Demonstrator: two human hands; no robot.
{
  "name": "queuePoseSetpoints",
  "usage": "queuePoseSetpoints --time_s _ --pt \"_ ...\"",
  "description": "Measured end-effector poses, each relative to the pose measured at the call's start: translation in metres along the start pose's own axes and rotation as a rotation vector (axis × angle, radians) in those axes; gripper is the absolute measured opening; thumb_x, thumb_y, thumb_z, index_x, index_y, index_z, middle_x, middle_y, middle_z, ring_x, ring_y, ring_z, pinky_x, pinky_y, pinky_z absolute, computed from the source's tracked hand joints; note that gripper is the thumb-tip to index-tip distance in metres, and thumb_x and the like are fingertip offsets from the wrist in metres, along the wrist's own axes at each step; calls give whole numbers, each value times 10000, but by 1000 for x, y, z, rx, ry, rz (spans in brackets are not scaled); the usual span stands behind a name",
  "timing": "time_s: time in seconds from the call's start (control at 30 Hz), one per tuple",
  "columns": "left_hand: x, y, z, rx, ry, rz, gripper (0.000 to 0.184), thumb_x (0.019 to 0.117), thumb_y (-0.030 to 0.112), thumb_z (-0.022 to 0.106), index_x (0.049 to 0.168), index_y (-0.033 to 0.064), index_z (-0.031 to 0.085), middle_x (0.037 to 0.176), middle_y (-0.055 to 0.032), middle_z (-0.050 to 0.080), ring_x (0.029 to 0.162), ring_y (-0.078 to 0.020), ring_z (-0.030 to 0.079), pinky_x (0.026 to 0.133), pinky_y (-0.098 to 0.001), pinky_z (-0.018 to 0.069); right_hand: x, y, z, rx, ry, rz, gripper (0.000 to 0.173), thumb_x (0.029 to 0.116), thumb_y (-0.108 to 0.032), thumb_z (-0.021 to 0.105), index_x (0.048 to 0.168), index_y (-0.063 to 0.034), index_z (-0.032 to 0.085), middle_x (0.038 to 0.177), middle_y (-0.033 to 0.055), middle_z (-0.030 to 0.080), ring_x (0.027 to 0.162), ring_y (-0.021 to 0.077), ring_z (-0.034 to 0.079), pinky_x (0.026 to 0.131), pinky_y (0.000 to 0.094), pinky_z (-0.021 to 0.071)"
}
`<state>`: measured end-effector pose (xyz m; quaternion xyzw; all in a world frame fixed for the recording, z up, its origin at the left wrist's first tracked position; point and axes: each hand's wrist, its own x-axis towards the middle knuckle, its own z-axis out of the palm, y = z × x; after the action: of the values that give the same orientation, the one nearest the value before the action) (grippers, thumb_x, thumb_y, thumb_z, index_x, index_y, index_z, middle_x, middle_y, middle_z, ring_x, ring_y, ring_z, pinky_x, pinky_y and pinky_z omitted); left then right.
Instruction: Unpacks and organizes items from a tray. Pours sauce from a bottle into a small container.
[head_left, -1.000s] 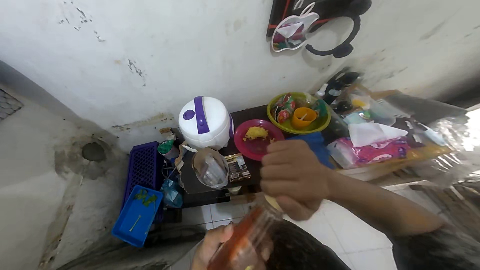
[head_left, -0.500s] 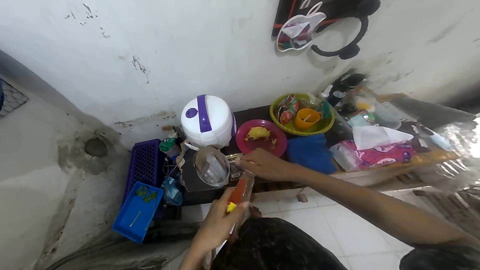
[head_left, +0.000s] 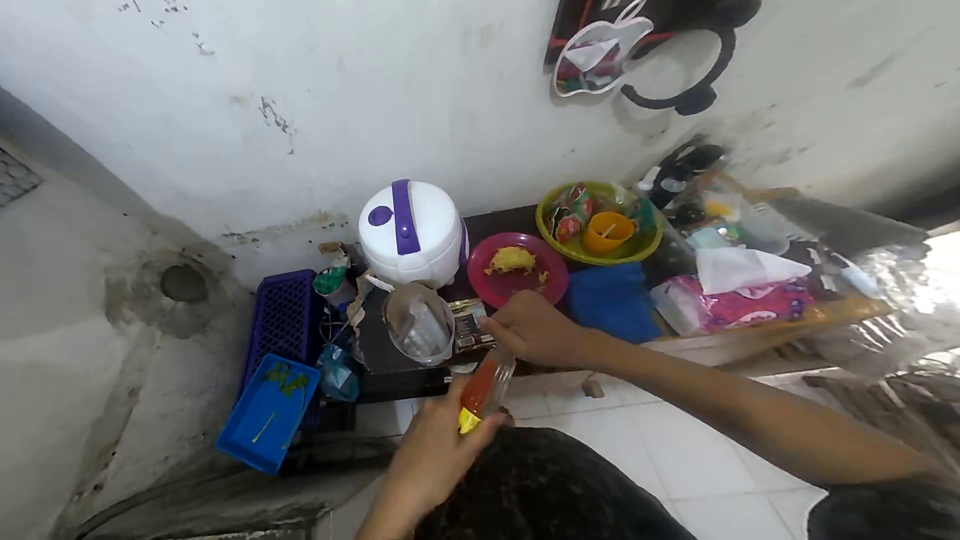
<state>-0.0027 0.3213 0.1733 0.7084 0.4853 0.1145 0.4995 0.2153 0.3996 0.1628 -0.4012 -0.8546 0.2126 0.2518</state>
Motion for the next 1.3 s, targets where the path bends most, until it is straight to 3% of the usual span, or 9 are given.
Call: queuePoseSetpoints --time_s 0.23,0.4,0.57,0.77,0.87,0.97,1.1,1.2,1.3 --pt "28 -12 54 388 116 -198 570 1010 384 617 1407 -18 546 1049 -244 722 945 -413 723 823 -551 559 13 36 20 167 -777 759 518 1123 -291 384 1029 163 614 1018 302 612 955 379 590 878 564 432" --pt "26 -60 16 -943 -429 16 424 1008 532 527 1198 159 596 704 57 652 537 -27 613 491 -173 518 -11 30 9 258 -298 -13 434 1071 -296 473 891 53 658 706 136 601 654 209 579 634 388 463" --pt "22 -64 27 -1552 -956 145 473 931 560 644 1191 165 666 726 59 678 556 -27 657 485 -146 518 0 10 16 -20 395 -689 514 1082 -248 308 604 -99 421 529 56 382 505 188 414 510 301 333" --pt "9 -55 12 -887 -445 160 411 1023 505 523 1247 162 543 737 98 633 576 8 606 534 -158 518 -6 12 21 -60 310 -473 481 1019 -172 395 548 -85 431 469 54 399 435 173 432 453 307 335" --pt "2 -25 3 -99 -149 -39 514 1030 384 579 1395 29 514 906 -126 655 742 -216 639 705 -392 544 -14 11 22 -34 -17 -118 524 1024 -191 409 532 -18 465 475 101 435 456 240 495 468 392 372" --pt "10 -10 28 335 24 -167 569 1017 403 609 1409 -3 536 1037 -240 718 966 -413 712 860 -565 547 -1 17 17 98 -563 436 534 1108 -227 367 768 119 589 747 222 564 779 351 570 769 523 428" --pt "26 -28 59 486 78 -179 517 1009 357 622 1375 -5 580 1090 -254 710 969 -431 713 817 -561 552 1 40 45 261 -827 942 389 1114 -272 417 1049 71 589 888 128 529 737 179 471 705 371 411" --pt "33 -43 52 395 44 -187 556 1000 385 637 1411 19 560 1137 -245 703 1015 -419 703 869 -566 542 -1 42 45 314 -784 938 449 1125 -331 392 1053 64 594 880 123 536 720 160 473 704 347 418" --pt "32 -61 25 -182 -107 -153 475 1047 359 557 1396 39 513 892 -117 643 723 -213 634 688 -381 548 -12 44 37 274 -443 361 485 1111 -303 409 891 73 621 744 134 536 700 208 505 690 402 416"
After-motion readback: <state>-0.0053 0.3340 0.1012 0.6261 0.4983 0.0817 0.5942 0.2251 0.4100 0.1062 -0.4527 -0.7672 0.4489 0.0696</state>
